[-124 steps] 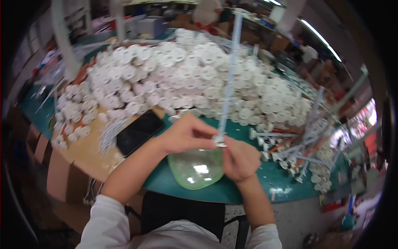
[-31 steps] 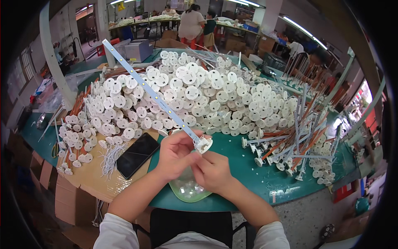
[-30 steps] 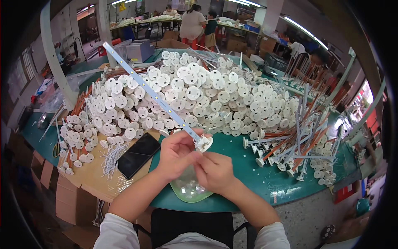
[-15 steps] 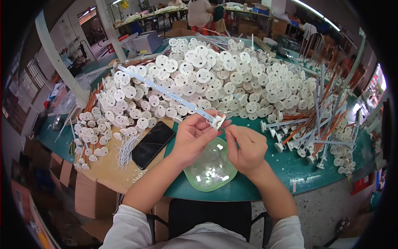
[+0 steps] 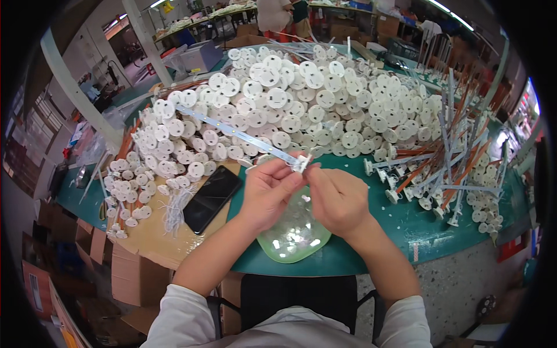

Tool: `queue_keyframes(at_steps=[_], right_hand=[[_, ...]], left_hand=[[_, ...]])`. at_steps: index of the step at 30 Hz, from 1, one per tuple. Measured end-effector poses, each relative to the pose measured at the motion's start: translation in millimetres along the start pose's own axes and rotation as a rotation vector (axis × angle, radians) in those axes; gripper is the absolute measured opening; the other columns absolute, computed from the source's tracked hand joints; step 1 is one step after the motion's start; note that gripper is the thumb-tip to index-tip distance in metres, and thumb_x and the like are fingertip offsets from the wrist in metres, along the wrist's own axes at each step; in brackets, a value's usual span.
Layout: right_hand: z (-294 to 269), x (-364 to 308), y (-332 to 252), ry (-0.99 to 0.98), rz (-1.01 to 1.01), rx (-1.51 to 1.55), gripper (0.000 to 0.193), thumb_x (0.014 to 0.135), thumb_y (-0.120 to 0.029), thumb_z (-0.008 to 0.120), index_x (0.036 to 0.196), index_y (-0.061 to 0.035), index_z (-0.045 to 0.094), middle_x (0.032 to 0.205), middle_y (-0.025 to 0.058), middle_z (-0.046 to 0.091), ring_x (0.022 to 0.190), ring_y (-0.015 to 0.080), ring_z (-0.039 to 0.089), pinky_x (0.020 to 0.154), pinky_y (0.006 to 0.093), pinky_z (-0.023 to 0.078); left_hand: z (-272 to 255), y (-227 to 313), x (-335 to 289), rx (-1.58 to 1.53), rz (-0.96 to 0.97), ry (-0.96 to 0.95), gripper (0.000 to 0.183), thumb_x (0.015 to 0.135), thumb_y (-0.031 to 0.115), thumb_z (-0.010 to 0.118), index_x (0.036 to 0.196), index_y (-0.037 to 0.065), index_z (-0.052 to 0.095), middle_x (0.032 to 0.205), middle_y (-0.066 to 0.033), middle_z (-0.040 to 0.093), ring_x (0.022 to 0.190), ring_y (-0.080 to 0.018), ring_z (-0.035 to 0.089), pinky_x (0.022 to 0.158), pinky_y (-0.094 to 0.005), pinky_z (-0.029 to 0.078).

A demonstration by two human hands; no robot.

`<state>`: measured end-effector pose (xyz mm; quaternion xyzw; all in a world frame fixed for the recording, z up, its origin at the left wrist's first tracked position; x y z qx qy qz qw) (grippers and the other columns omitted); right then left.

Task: Assembling LED lights by inserting light strips into plastic circular bases and connecting components.

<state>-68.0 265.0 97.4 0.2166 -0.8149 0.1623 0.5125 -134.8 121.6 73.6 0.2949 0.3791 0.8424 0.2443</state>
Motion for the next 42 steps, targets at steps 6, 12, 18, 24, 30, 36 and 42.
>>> queue_keyframes(at_steps=[6, 12, 18, 24, 30, 36, 42], right_hand=[[-2.6, -6.4, -0.2, -0.021, 0.012, 0.041, 0.018, 0.07, 0.0, 0.062, 0.088, 0.0007, 0.061, 0.069, 0.0095, 0.056, 0.059, 0.0257, 0.059, 0.051, 0.0362, 0.048], [4.4, -3.8, -8.1, 0.044, 0.019, 0.024, 0.025, 0.068, -0.001, 0.063, 0.092, 0.0046, 0.062, 0.07, 0.008, 0.055, 0.057, 0.022, 0.058, 0.05, 0.0326, 0.047], [3.0, -1.7, -8.9, 0.152, 0.06, 0.095, 0.024, 0.068, 0.005, 0.067, 0.091, 0.0046, 0.063, 0.075, 0.0094, 0.06, 0.058, 0.0226, 0.06, 0.05, 0.0313, 0.049], [3.7, 1.6, -7.9, 0.201, 0.175, 0.308, 0.015, 0.076, 0.005, 0.068, 0.09, 0.0013, 0.064, 0.074, 0.0102, 0.064, 0.058, 0.0254, 0.062, 0.052, 0.0316, 0.05], [-5.6, -0.7, -9.4, 0.165, 0.19, 0.295, 0.012, 0.077, 0.005, 0.067, 0.087, 0.0016, 0.063, 0.071, 0.011, 0.063, 0.058, 0.0274, 0.062, 0.051, 0.0325, 0.049], [11.9, -4.9, -12.9, 0.233, 0.152, 0.256, 0.012, 0.074, 0.003, 0.069, 0.085, -0.0005, 0.064, 0.073, 0.0118, 0.064, 0.06, 0.028, 0.064, 0.053, 0.0329, 0.05], [3.6, -11.5, 9.6, 0.213, 0.095, 0.115, 0.012, 0.076, 0.0, 0.071, 0.088, -0.0038, 0.069, 0.078, 0.0093, 0.07, 0.064, 0.0227, 0.067, 0.059, 0.0311, 0.053]], left_hand=[[-9.2, -9.5, 1.2, 0.3, 0.126, 0.062, 0.035, 0.089, -0.005, 0.061, 0.123, -0.007, 0.056, 0.121, -0.0164, 0.064, 0.115, -0.0271, 0.061, 0.101, -0.0385, 0.049], [-18.6, -14.2, -3.0, 0.09, 0.064, 0.07, 0.037, 0.091, -0.001, 0.061, 0.126, -0.006, 0.053, 0.13, -0.02, 0.057, 0.121, -0.033, 0.057, 0.102, -0.0432, 0.048], [-13.0, -12.9, -3.4, 0.057, 0.054, 0.119, 0.038, 0.092, 0.003, 0.062, 0.128, -0.006, 0.052, 0.13, -0.021, 0.057, 0.12, -0.0328, 0.058, 0.102, -0.043, 0.047], [-19.1, -7.6, -2.9, 0.002, 0.063, 0.078, 0.037, 0.093, 0.001, 0.061, 0.127, -0.006, 0.051, 0.128, -0.0206, 0.058, 0.119, -0.0327, 0.058, 0.103, -0.0434, 0.048], [-10.4, -12.8, -4.9, 0.022, 0.066, 0.067, 0.036, 0.09, -0.001, 0.063, 0.125, -0.007, 0.054, 0.126, -0.0198, 0.06, 0.117, -0.0313, 0.059, 0.103, -0.0431, 0.048], [-19.4, -1.8, -12.3, 0.209, 0.125, 0.038, 0.04, 0.089, 0.01, 0.068, 0.125, -0.005, 0.057, 0.124, -0.0176, 0.062, 0.113, -0.0274, 0.062, 0.099, -0.0385, 0.049], [5.2, 56.5, -7.6, 0.653, 0.317, 0.138, 0.033, 0.093, 0.005, 0.061, 0.124, -0.005, 0.06, 0.11, -0.0116, 0.068, 0.103, -0.0185, 0.064, 0.091, -0.031, 0.05]])
Point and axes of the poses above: each hand's wrist, its own x-axis towards the middle knuckle, its own z-axis out of the palm, y = z × x, the point moved 1 cm from there along x, towards the middle knuckle
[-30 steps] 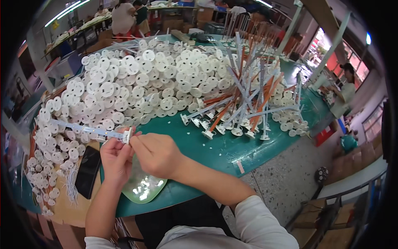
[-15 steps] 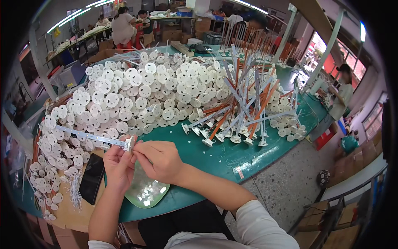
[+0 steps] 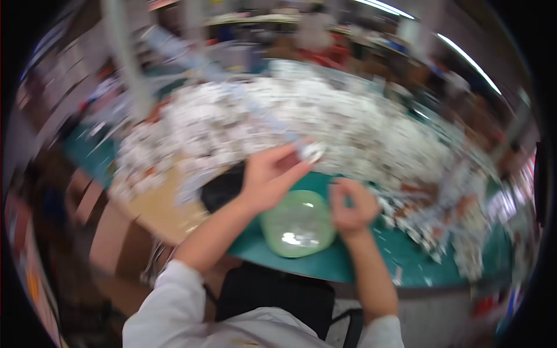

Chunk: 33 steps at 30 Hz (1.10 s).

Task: Assembling LED lights by inserting light strips into plastic circular bases and connecting components.

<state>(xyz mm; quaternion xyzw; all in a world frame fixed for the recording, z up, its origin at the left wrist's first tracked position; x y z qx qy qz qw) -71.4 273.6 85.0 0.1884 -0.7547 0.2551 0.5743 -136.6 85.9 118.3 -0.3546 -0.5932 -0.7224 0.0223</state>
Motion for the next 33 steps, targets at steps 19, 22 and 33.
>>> queue_keyframes(at_steps=[19, 22, 33], right_hand=[[-3.3, -21.0, 4.9, -0.131, 0.773, 0.114, 0.013, 0.092, -0.012, 0.066, 0.091, 0.0011, 0.066, 0.068, 0.0007, 0.061, 0.057, 0.0057, 0.054, 0.053, 0.0207, 0.044], [-42.5, -23.6, -22.7, -0.112, 0.663, -0.071, 0.009, 0.089, -0.007, 0.066, 0.093, 0.0011, 0.066, 0.068, 0.0017, 0.061, 0.058, 0.0062, 0.054, 0.056, 0.0211, 0.044], [-104.4, -87.3, -18.6, -0.207, 0.88, -0.175, 0.007, 0.083, -0.002, 0.07, 0.082, 0.0041, 0.066, 0.067, 0.0036, 0.063, 0.061, 0.0052, 0.057, 0.056, 0.0208, 0.045]], left_hand=[[-389.6, 86.8, 29.1, 1.808, -0.82, 0.079, 0.037, 0.071, 0.018, 0.061, 0.101, -0.002, 0.071, 0.108, -0.0265, 0.066, 0.104, -0.0371, 0.066, 0.089, -0.0426, 0.052], [-353.5, 89.6, 39.3, 1.87, -0.546, 0.383, 0.035, 0.075, 0.028, 0.069, 0.101, 0.004, 0.072, 0.102, -0.0235, 0.069, 0.1, -0.0358, 0.067, 0.086, -0.0442, 0.053], [-38.9, -39.0, 29.9, 0.926, 0.65, 0.096, 0.015, 0.083, 0.003, 0.062, 0.071, 0.004, 0.052, 0.063, -0.0106, 0.05, 0.063, -0.0315, 0.053, 0.068, -0.0407, 0.044]])
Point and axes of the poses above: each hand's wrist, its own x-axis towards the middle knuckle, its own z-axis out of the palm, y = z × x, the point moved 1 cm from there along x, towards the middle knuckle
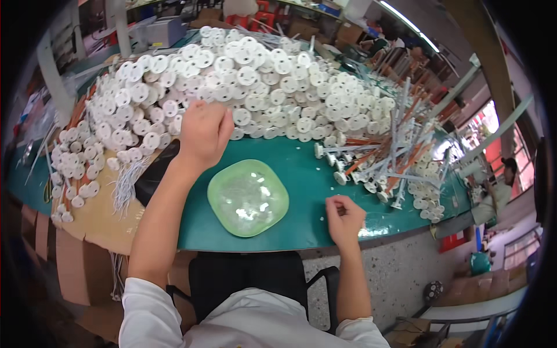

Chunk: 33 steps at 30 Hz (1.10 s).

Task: Assembling LED lights by inserting light strips into plastic circular bases and connecting components.

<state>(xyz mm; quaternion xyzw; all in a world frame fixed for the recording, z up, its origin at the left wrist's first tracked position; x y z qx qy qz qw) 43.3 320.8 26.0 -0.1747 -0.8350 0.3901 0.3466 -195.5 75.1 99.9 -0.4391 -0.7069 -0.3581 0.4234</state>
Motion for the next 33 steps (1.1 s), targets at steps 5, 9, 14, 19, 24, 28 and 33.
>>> queue_keyframes(at_steps=[5, 9, 14, 19, 24, 28, 33], right_hand=[[-11.0, -3.6, -0.5, -0.072, -0.061, -0.096, 0.007, 0.081, -0.003, 0.072, 0.082, 0.0019, 0.068, 0.068, 0.0044, 0.065, 0.06, 0.0066, 0.06, 0.053, 0.021, 0.045], [-28.7, 13.4, 10.1, 0.071, -0.141, -0.192, 0.007, 0.081, -0.005, 0.072, 0.083, 0.0011, 0.069, 0.066, 0.0044, 0.065, 0.061, 0.0068, 0.06, 0.054, 0.0212, 0.047], [-50.8, 64.9, 11.0, 0.237, -0.114, -0.61, 0.034, 0.082, -0.027, 0.075, 0.104, -0.0027, 0.065, 0.064, 0.0093, 0.063, 0.056, 0.0225, 0.061, 0.054, 0.0343, 0.047], [-28.5, 60.6, -6.2, -0.005, -0.1, -0.813, 0.042, 0.077, -0.036, 0.077, 0.106, -0.008, 0.064, 0.075, 0.0116, 0.066, 0.066, 0.0309, 0.064, 0.06, 0.042, 0.05], [-9.3, 57.3, 8.2, -0.025, -0.181, -0.723, 0.023, 0.083, -0.021, 0.069, 0.1, -0.0061, 0.064, 0.069, 0.0133, 0.064, 0.064, 0.0345, 0.064, 0.061, 0.0445, 0.05], [17.4, 56.1, -6.9, -0.035, -0.297, -0.702, 0.016, 0.085, -0.016, 0.067, 0.094, -0.0032, 0.065, 0.067, 0.013, 0.065, 0.06, 0.0312, 0.065, 0.055, 0.0404, 0.05], [39.8, 50.6, -46.6, 0.032, -0.455, -0.453, 0.012, 0.082, -0.011, 0.071, 0.089, -0.0036, 0.065, 0.064, 0.0095, 0.065, 0.052, 0.0224, 0.064, 0.049, 0.0323, 0.05]], left_hand=[[10.6, 1.7, -21.2, -0.089, 0.074, -0.08, 0.014, 0.081, 0.002, 0.061, 0.072, 0.004, 0.051, 0.062, -0.0119, 0.049, 0.061, -0.0327, 0.051, 0.065, -0.042, 0.041], [9.8, -13.8, -35.3, -0.118, -0.129, -0.182, 0.013, 0.081, 0.002, 0.062, 0.073, 0.003, 0.052, 0.064, -0.0129, 0.051, 0.061, -0.0344, 0.053, 0.061, -0.042, 0.041], [10.3, -6.6, -34.4, -0.247, -0.047, -0.247, 0.007, 0.082, 0.005, 0.065, 0.078, 0.001, 0.06, 0.069, -0.0124, 0.059, 0.062, -0.032, 0.056, 0.059, -0.0408, 0.043], [10.5, 2.3, -33.4, -0.274, 0.056, -0.289, 0.009, 0.079, 0.006, 0.069, 0.075, 0.004, 0.061, 0.065, -0.0084, 0.059, 0.059, -0.0282, 0.057, 0.059, -0.0382, 0.044], [8.7, 4.4, -30.2, -0.259, 0.029, -0.294, 0.012, 0.078, 0.006, 0.07, 0.072, 0.005, 0.06, 0.063, -0.0075, 0.059, 0.058, -0.0267, 0.056, 0.058, -0.0375, 0.043], [12.1, 3.2, -34.0, -0.267, 0.047, -0.295, 0.015, 0.079, 0.006, 0.07, 0.069, 0.005, 0.059, 0.06, -0.0065, 0.058, 0.054, -0.0254, 0.055, 0.055, -0.0364, 0.042], [11.4, 12.1, -31.9, -0.318, -0.003, -0.279, 0.018, 0.079, 0.005, 0.07, 0.066, 0.005, 0.058, 0.056, -0.006, 0.055, 0.05, -0.0235, 0.054, 0.054, -0.0345, 0.042]])
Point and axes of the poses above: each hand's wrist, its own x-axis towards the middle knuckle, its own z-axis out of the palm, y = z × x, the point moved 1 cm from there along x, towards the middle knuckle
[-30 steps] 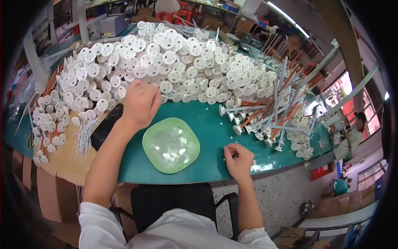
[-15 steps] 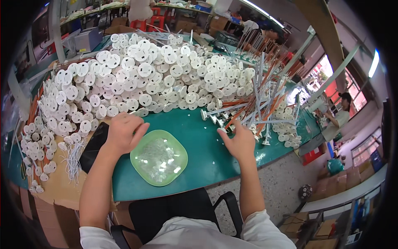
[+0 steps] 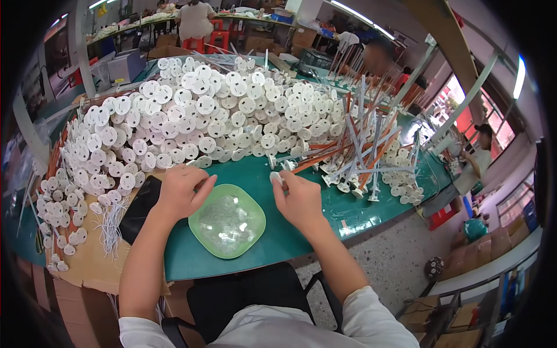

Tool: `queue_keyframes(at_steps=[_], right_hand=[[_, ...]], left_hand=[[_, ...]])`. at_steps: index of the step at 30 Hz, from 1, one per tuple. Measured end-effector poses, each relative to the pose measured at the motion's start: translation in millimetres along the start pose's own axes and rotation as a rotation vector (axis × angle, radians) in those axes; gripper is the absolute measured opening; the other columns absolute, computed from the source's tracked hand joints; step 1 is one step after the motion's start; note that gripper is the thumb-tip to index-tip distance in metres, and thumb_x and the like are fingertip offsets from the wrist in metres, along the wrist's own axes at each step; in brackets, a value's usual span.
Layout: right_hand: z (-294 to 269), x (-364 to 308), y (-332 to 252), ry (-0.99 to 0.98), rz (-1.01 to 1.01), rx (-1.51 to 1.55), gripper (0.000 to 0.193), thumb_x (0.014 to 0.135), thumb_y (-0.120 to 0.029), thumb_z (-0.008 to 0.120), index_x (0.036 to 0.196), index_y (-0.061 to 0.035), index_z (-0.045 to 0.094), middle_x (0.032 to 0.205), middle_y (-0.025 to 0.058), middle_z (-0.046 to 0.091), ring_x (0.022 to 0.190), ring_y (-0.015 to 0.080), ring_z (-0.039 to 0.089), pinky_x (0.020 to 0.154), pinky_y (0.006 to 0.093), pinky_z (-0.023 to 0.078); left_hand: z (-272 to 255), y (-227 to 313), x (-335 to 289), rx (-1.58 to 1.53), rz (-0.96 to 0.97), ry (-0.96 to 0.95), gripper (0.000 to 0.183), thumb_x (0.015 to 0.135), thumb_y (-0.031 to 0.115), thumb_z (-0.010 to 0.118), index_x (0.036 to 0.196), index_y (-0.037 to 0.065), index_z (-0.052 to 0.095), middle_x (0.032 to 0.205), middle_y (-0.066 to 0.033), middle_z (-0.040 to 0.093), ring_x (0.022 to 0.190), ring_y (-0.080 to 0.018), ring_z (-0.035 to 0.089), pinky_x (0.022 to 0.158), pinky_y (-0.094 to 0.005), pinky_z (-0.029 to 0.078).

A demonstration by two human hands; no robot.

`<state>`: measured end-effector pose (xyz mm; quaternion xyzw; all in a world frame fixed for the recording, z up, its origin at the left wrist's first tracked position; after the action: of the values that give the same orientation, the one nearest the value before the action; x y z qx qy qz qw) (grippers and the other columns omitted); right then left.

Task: Assembling LED lights by inserting light strips into plastic circular bases and connecting components.

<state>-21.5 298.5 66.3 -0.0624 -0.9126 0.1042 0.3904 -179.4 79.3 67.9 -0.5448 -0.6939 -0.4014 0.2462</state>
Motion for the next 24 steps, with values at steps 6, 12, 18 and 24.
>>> queue_keyframes(at_steps=[6, 12, 18, 24], right_hand=[[10.3, 16.6, -39.9, 0.129, -0.05, 0.241, 0.01, 0.081, -0.011, 0.072, 0.084, -0.0031, 0.066, 0.062, 0.0062, 0.063, 0.05, 0.0167, 0.062, 0.046, 0.0275, 0.047], [9.5, 30.4, -109.4, 0.149, -0.26, 0.34, 0.012, 0.076, -0.012, 0.07, 0.077, -0.007, 0.06, 0.058, 0.0044, 0.057, 0.049, 0.0207, 0.058, 0.045, 0.032, 0.045], [-30.1, 41.3, -171.3, 0.299, -0.477, 0.215, 0.019, 0.072, -0.009, 0.065, 0.087, 0.0021, 0.064, 0.067, 0.0047, 0.055, 0.051, 0.0171, 0.053, 0.044, 0.0306, 0.041], [-49.1, 67.9, -139.7, 0.453, -0.595, 0.6, 0.026, 0.076, -0.003, 0.071, 0.1, 0.0041, 0.065, 0.08, 0.0085, 0.064, 0.06, 0.0195, 0.059, 0.051, 0.0299, 0.046]], left_hand=[[1.3, 5.0, -0.1, -0.289, -0.223, -0.104, 0.005, 0.086, 0.006, 0.065, 0.085, 0.002, 0.068, 0.067, -0.0078, 0.064, 0.059, -0.0168, 0.062, 0.062, -0.0295, 0.049], [-9.3, 17.4, 4.8, -1.171, -0.478, -0.224, 0.045, 0.087, 0.028, 0.065, 0.119, -0.002, 0.062, 0.086, -0.0069, 0.068, 0.082, -0.0137, 0.065, 0.075, -0.0305, 0.052], [-79.6, 18.5, -8.0, -0.825, -0.348, -0.22, 0.044, 0.073, 0.028, 0.071, 0.101, -0.006, 0.069, 0.088, -0.0085, 0.069, 0.081, -0.0147, 0.066, 0.074, -0.0279, 0.051], [-111.0, 80.2, 45.2, -0.667, -0.165, -0.057, 0.048, 0.074, 0.009, 0.075, 0.118, -0.006, 0.062, 0.098, -0.0135, 0.07, 0.089, -0.0211, 0.068, 0.08, -0.0311, 0.053]])
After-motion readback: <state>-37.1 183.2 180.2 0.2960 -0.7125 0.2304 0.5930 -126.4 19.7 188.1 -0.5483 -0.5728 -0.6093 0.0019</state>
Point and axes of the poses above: each hand's wrist, its own x-axis towards the middle knuckle, its own z-axis out of the palm, y = z × x, the point moved 1 cm from there along x, towards the middle knuckle
